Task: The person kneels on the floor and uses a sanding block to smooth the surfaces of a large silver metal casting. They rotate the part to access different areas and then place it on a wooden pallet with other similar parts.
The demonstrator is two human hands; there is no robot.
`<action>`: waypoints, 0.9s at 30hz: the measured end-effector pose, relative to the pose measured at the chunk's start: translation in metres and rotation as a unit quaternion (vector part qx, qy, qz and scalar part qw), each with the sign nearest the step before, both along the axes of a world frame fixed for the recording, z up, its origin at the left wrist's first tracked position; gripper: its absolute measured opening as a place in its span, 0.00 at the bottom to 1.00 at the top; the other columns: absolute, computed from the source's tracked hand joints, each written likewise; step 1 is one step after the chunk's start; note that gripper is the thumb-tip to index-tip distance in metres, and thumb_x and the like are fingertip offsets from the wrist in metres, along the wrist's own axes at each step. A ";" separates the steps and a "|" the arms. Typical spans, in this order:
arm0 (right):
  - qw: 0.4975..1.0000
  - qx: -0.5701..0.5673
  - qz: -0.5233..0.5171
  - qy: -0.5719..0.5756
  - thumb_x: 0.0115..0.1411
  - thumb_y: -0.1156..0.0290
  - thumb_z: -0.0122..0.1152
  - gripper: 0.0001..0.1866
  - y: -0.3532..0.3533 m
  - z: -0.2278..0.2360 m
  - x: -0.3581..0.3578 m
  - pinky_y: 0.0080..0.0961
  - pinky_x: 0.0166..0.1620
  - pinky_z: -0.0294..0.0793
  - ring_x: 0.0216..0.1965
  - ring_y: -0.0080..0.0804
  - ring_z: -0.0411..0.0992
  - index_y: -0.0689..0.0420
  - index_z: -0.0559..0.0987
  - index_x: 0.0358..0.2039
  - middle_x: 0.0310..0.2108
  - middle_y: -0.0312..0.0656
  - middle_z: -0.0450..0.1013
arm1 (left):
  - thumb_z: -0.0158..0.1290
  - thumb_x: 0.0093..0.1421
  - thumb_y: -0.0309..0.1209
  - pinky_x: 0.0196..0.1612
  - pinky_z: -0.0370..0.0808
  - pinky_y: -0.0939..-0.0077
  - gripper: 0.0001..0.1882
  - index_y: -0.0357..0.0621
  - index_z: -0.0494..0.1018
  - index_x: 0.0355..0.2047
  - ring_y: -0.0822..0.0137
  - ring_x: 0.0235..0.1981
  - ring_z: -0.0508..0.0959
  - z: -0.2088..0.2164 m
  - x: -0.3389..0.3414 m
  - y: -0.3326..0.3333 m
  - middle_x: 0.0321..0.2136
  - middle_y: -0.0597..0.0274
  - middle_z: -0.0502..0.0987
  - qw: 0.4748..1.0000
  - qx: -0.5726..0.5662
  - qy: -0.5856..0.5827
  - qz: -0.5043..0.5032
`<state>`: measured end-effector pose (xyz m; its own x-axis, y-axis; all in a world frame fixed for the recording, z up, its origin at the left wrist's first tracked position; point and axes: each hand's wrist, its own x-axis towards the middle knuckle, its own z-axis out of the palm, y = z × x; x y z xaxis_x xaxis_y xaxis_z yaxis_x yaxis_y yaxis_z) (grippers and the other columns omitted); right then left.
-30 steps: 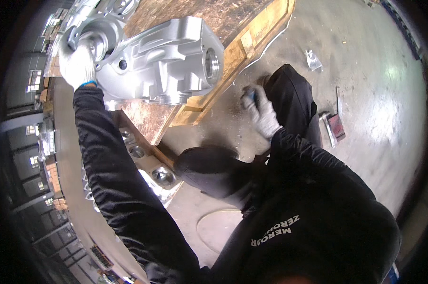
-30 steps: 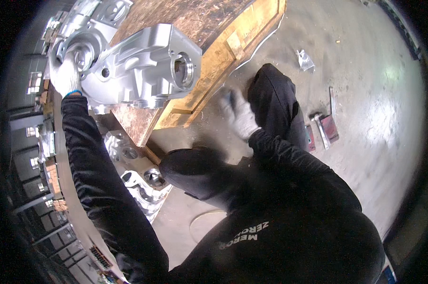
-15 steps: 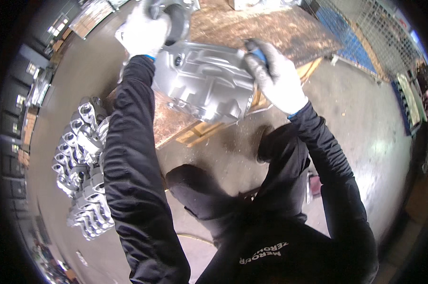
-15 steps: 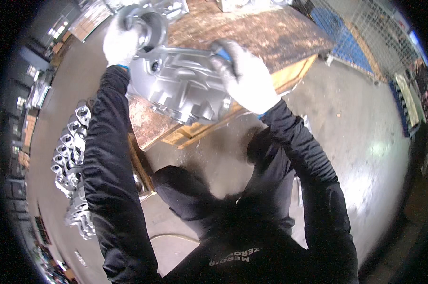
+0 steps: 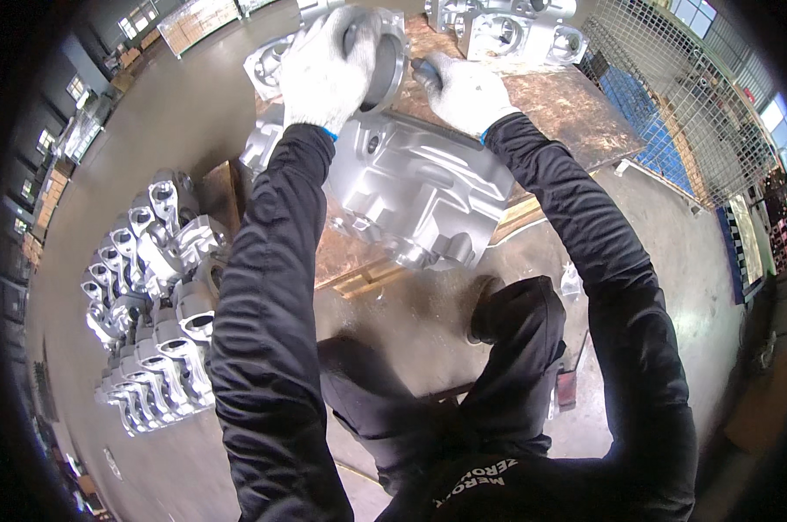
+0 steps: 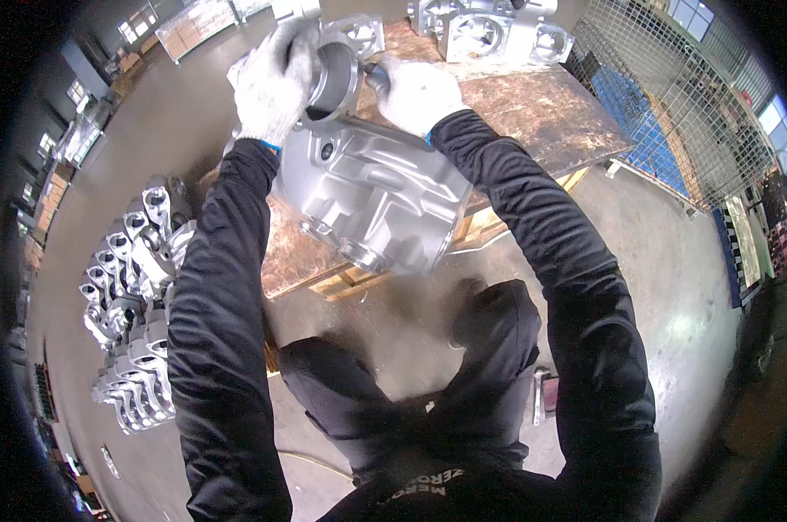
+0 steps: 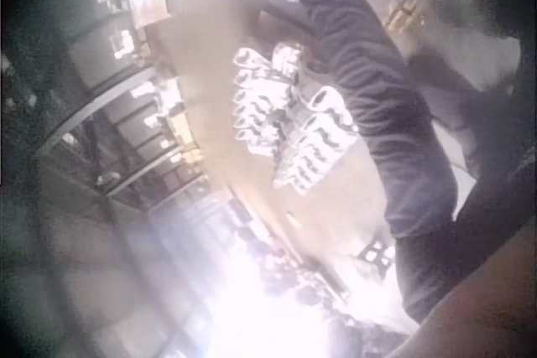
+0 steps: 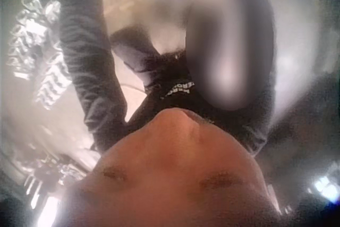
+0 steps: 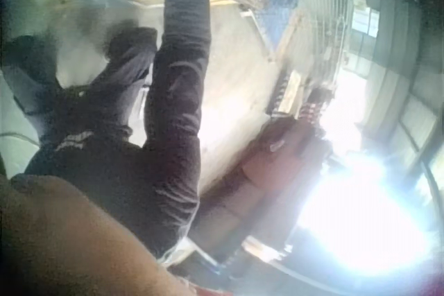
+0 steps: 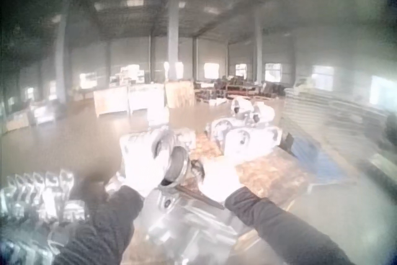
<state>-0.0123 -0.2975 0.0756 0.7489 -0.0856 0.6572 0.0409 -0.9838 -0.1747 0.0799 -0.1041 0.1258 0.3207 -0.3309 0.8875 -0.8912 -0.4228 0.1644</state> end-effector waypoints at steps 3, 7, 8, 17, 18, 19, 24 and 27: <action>0.999 -0.038 -0.017 0.027 0.64 0.58 0.57 0.15 0.015 -0.001 -0.006 0.47 0.37 0.80 0.33 0.53 0.81 0.57 0.81 0.40 0.27 0.54 0.80 | 0.38 0.73 0.50 0.58 0.65 0.56 0.24 0.52 0.78 0.53 0.52 0.49 0.79 -0.011 0.017 0.004 0.44 0.57 0.83 0.999 -0.006 0.005 0.042; 0.990 -0.102 -0.027 0.096 0.63 0.58 0.57 0.15 0.041 0.010 -0.026 0.46 0.39 0.80 0.33 0.52 0.81 0.57 0.83 0.35 0.28 0.52 0.80 | 0.30 0.76 0.52 0.61 0.65 0.60 0.31 0.48 0.79 0.52 0.48 0.54 0.77 -0.008 0.017 0.002 0.47 0.50 0.82 0.986 -0.019 0.164 0.016; 0.985 -0.121 -0.027 0.119 0.64 0.58 0.57 0.15 0.046 0.012 -0.029 0.46 0.40 0.80 0.33 0.52 0.81 0.56 0.83 0.36 0.28 0.52 0.80 | 0.29 0.77 0.51 0.63 0.65 0.62 0.31 0.47 0.80 0.52 0.48 0.55 0.76 -0.002 0.011 0.004 0.48 0.49 0.82 0.976 -0.005 0.217 0.002; 0.969 -0.146 0.003 0.198 0.58 0.62 0.59 0.13 0.095 0.046 -0.053 0.45 0.39 0.80 0.34 0.54 0.81 0.58 0.84 0.32 0.30 0.53 0.81 | 0.28 0.78 0.45 0.68 0.62 0.70 0.31 0.41 0.77 0.58 0.60 0.60 0.74 -0.004 0.011 -0.003 0.56 0.53 0.79 0.941 -0.119 0.254 -0.187; 0.971 -0.148 0.007 0.189 0.56 0.62 0.59 0.13 0.100 0.048 -0.053 0.44 0.38 0.80 0.34 0.53 0.81 0.57 0.85 0.32 0.30 0.52 0.81 | 0.28 0.78 0.45 0.68 0.62 0.70 0.31 0.41 0.77 0.59 0.60 0.59 0.74 -0.010 0.022 -0.003 0.56 0.53 0.79 0.948 -0.117 0.246 -0.165; 0.972 -0.150 0.011 0.180 0.55 0.62 0.60 0.13 0.107 0.051 -0.051 0.44 0.37 0.80 0.33 0.52 0.81 0.55 0.86 0.31 0.30 0.51 0.81 | 0.28 0.77 0.45 0.67 0.62 0.70 0.31 0.40 0.77 0.59 0.61 0.59 0.74 -0.018 0.040 -0.005 0.57 0.53 0.79 0.954 -0.116 0.237 -0.142; 0.968 -0.188 0.015 0.168 0.52 0.59 0.62 0.13 0.109 0.068 -0.051 0.42 0.37 0.81 0.34 0.48 0.82 0.54 0.87 0.29 0.30 0.48 0.82 | 0.28 0.76 0.45 0.67 0.63 0.58 0.30 0.48 0.79 0.55 0.43 0.62 0.71 -0.004 0.007 0.004 0.57 0.46 0.78 0.944 -0.108 0.258 -0.176; 0.947 -0.228 0.009 0.224 0.53 0.59 0.62 0.14 0.124 0.115 -0.057 0.42 0.38 0.82 0.37 0.44 0.82 0.56 0.87 0.27 0.31 0.46 0.83 | 0.25 0.76 0.45 0.67 0.63 0.60 0.31 0.48 0.79 0.55 0.44 0.60 0.73 -0.001 0.008 0.004 0.56 0.46 0.78 0.941 -0.111 0.245 -0.205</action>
<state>-0.0697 -0.1738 0.1903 0.9599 0.1466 0.2389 0.0807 -0.9608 0.2654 0.0884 -0.1003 0.1247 0.5957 -0.3397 0.7278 -0.7657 0.0335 0.6423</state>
